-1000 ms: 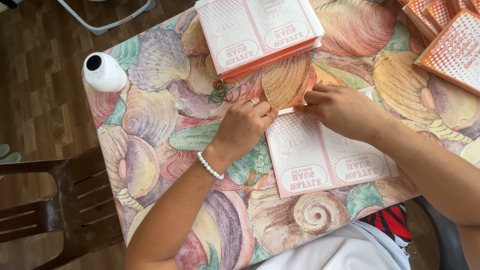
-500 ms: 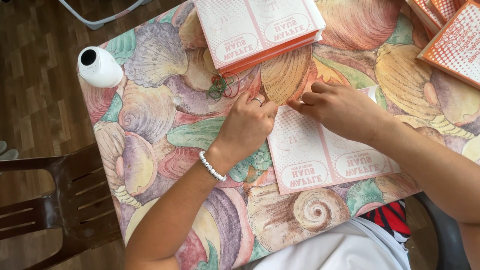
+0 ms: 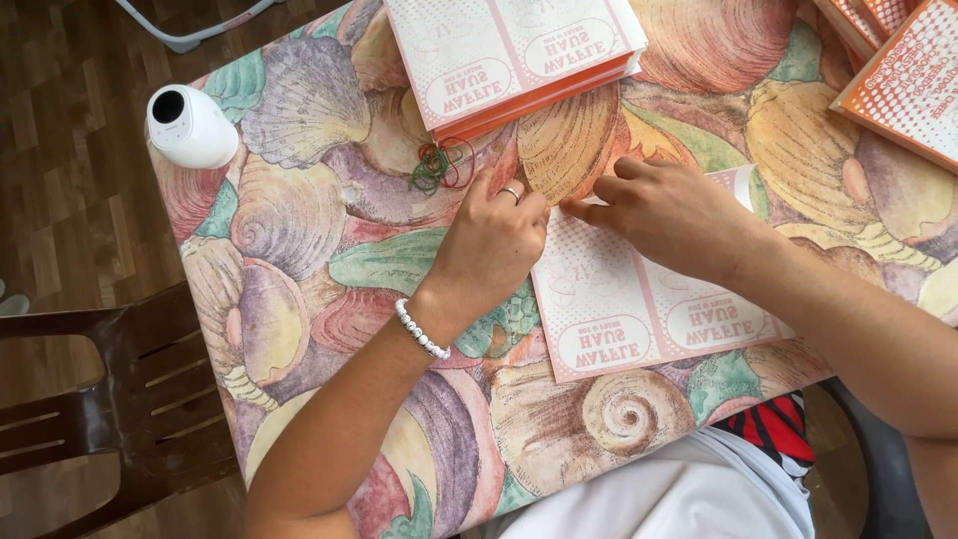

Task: Folding and stacking paper bags on a table at a manual packaging station.

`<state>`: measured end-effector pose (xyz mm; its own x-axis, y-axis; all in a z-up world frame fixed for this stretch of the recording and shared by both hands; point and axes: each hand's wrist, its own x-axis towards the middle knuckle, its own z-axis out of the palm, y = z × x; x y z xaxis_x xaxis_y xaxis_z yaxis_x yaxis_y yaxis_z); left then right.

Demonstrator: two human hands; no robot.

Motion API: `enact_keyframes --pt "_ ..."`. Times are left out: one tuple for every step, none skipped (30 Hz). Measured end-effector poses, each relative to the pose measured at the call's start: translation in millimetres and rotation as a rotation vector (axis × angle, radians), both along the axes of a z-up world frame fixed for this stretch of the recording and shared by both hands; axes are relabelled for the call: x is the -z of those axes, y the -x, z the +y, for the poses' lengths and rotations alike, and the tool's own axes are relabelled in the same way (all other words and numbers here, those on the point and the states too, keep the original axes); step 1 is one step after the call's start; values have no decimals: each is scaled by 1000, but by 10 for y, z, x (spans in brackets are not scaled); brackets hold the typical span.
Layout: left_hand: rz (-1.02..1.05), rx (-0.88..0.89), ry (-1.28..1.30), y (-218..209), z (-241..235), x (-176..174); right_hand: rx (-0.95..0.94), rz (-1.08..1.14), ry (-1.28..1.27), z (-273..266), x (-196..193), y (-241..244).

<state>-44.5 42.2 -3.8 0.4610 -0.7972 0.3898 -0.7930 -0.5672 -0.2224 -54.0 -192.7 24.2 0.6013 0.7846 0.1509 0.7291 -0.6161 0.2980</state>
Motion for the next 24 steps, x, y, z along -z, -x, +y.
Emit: enact_keyframes --pt "-1 1 1 11 12 -23 1 -1 1 -1 11 1" --pt "34 -30 -42 19 22 -48 2 -10 8 -4 20 1" --pt "68 -60 -84 28 31 -73 4 -19 15 -7 28 0" --pt "66 -59 -84 41 63 -80 5 -22 15 -2 10 0" --pt "70 -85 -77 53 95 -87 0 9 9 3 -8 0" --pt "75 -109 -71 68 125 -90 -5 41 4 7 -23 6" --pt "74 -107 -70 63 130 -71 -2 40 5 8 -33 5" --pt "87 -128 -22 68 139 -48 -3 30 6 12 -37 9" --pt "100 -150 25 72 149 -24 -4 21 7 18 -41 12" --pt "99 -149 25 127 69 -22 -3 20 7 5 -13 4" --pt "159 -96 126 184 -10 -20 2 20 33 -7 15 -4" --pt "221 -42 228 250 -93 -14 7 22 60 -24 46 0" --pt "222 -40 229 282 -142 58 9 23 61 -43 104 -20" --pt "216 -81 151 315 -198 134 12 14 69 -68 158 -41" --pt "210 -122 73 348 -255 208 15 5 77 -93 210 -64" --pt "209 -122 77 353 -266 241 14 4 80 -105 163 -49" --pt "161 -140 93 357 -280 271 6 28 35 -119 114 -33" --pt "111 -156 106 353 -288 300 -1 52 -12 -129 67 -20" --pt "109 -154 107 338 -296 307 1 49 -11 -178 96 -42" --pt "96 -165 111 336 -306 319 4 25 -5 -227 129 -53" --pt "84 -176 115 335 -314 331 7 2 1 -275 163 -63" --pt "83 -177 116 327 -319 357 6 0 1 -327 187 -72" --pt "98 -180 111 319 -325 383 2 -9 16 -379 212 -81" --pt "115 -184 105 320 -328 412 -3 -17 31 -430 242 -84"
